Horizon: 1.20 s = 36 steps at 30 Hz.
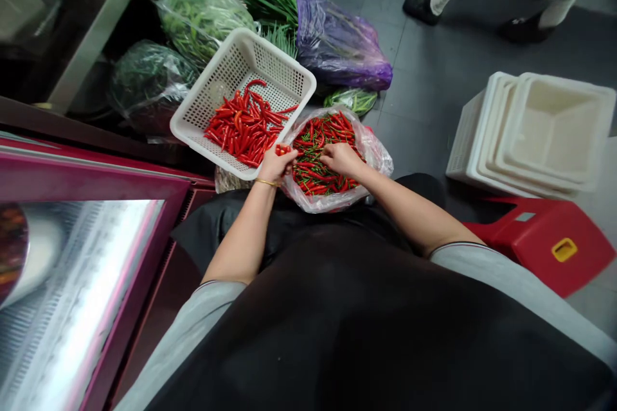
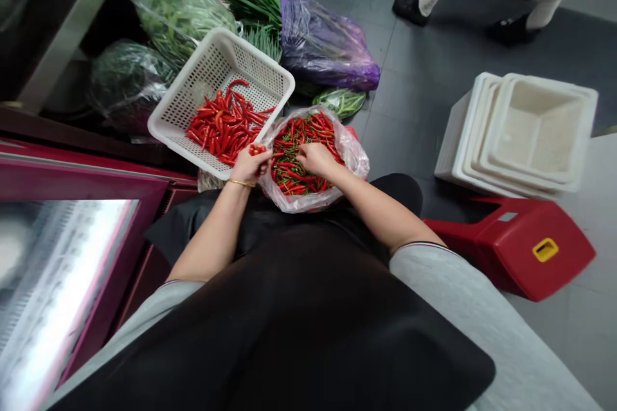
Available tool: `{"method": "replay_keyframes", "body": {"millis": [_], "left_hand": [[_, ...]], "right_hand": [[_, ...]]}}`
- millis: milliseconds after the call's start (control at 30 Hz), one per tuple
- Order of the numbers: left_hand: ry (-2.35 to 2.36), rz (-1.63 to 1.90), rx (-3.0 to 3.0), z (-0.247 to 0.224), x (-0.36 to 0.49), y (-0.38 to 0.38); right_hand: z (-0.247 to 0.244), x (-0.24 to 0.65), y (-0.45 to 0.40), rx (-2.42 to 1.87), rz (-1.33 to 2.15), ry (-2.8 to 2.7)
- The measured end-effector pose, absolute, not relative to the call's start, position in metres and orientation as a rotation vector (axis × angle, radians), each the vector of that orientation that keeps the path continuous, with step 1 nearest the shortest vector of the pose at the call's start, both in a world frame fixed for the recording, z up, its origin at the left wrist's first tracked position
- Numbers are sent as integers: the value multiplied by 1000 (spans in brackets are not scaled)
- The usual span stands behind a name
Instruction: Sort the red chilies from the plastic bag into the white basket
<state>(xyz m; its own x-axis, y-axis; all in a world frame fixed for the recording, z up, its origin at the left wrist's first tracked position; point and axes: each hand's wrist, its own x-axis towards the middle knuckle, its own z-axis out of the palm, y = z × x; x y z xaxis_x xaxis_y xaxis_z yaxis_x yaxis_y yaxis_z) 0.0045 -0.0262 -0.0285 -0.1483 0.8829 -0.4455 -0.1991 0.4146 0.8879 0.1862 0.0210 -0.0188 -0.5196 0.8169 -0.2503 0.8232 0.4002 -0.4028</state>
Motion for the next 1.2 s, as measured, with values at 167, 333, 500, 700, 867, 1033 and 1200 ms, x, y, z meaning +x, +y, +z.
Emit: {"method": "replay_keyframes", "body": {"millis": [167, 333, 500, 700, 867, 1033, 1200], "left_hand": [[1463, 1153, 644, -15, -11, -27], [1472, 1031, 750, -24, 3, -31], [1258, 920, 732, -25, 30, -29], [1419, 847, 797, -19, 16, -32], [1559, 914, 948, -27, -11, -37], [1600, 759, 1359, -38, 10, -39], [1559, 1010, 1312, -32, 14, -24]], "right_hand": [[-29, 152, 5, 1194, -547, 2568], [-19, 151, 28, 1246, -797, 2609], [5, 170, 32, 1425, -856, 2816], [-11, 184, 2, 1128, -349, 2817], [-38, 182, -11, 757, -288, 2780], [-25, 188, 25, 815, -342, 2772], [18, 205, 45, 1173, -282, 2733]]}}
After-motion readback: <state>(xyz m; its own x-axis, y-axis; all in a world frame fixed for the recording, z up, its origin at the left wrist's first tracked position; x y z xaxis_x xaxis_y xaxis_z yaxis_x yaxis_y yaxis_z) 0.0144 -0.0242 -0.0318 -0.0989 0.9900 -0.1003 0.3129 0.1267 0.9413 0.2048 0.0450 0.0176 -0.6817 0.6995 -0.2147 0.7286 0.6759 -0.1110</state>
